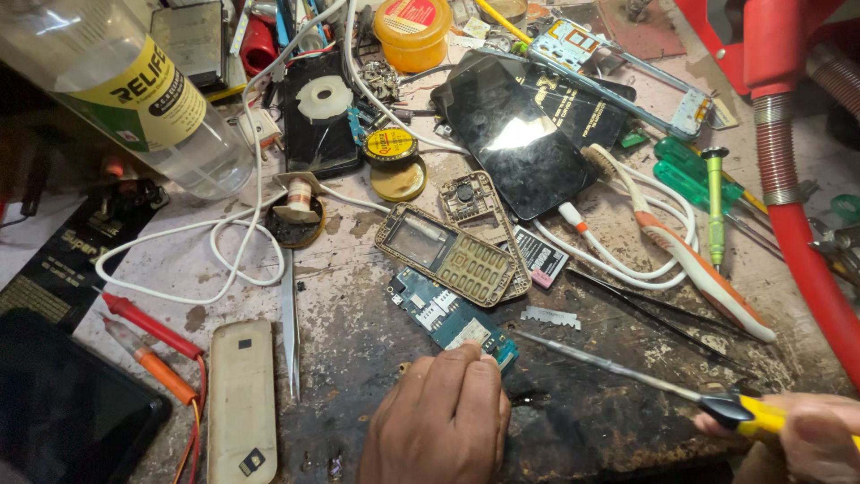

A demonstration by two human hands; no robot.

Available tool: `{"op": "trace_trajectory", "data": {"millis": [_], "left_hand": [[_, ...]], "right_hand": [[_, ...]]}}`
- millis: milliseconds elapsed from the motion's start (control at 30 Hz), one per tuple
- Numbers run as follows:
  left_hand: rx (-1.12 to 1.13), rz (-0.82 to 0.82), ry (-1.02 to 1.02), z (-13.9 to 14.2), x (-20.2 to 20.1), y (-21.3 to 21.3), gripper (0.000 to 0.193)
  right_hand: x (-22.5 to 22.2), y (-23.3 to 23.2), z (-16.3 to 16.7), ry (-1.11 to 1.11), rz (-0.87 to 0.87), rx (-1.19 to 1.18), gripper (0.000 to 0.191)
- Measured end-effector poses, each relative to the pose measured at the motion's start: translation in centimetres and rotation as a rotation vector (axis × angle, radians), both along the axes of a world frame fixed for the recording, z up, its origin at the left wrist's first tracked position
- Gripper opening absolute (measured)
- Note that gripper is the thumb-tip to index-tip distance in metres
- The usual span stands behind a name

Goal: The person assembles a mobile phone by attaching a keypad membrane to the front panel, inserting the motherboard into the casing, and connecting internal components. They use a screwdriver to secure parts and handle the phone casing and circuit board throughout the process.

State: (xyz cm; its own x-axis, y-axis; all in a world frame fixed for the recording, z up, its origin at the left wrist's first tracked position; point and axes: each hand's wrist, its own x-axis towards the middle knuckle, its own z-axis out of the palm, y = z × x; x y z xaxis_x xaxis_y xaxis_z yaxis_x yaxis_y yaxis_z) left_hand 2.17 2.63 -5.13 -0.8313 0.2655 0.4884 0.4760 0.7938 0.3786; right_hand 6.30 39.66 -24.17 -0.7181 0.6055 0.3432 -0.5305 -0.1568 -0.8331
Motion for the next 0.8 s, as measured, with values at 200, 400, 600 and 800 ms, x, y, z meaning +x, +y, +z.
{"op": "trace_trajectory", "data": {"millis": [200,400,600,800], "left_hand": [[0.010,0.013,0.040,0.07,-0.10,0.12,0.015],[0.010,0.008,0.011,0.20,-0.04,0.12,0.015],[0.012,0.013,0.020,0.10,0.01,0.18,0.015],[0.018,0.008,0.028,0.00,-0.02,0.15,0.016]], "right_hand": [[-0.21,-0.37,-0.40,-0.013,0.010,-0.006,0.051],[-0.31,-0.36,-0.54,-0.019,0.010,-0.013,0.050],[-0.46,-0.06,-0.49,-0.020,0.005,-0.016,0.049],[-0.53,0.07,-0.48,-0.024,0.004,-0.018,0.048]]}}
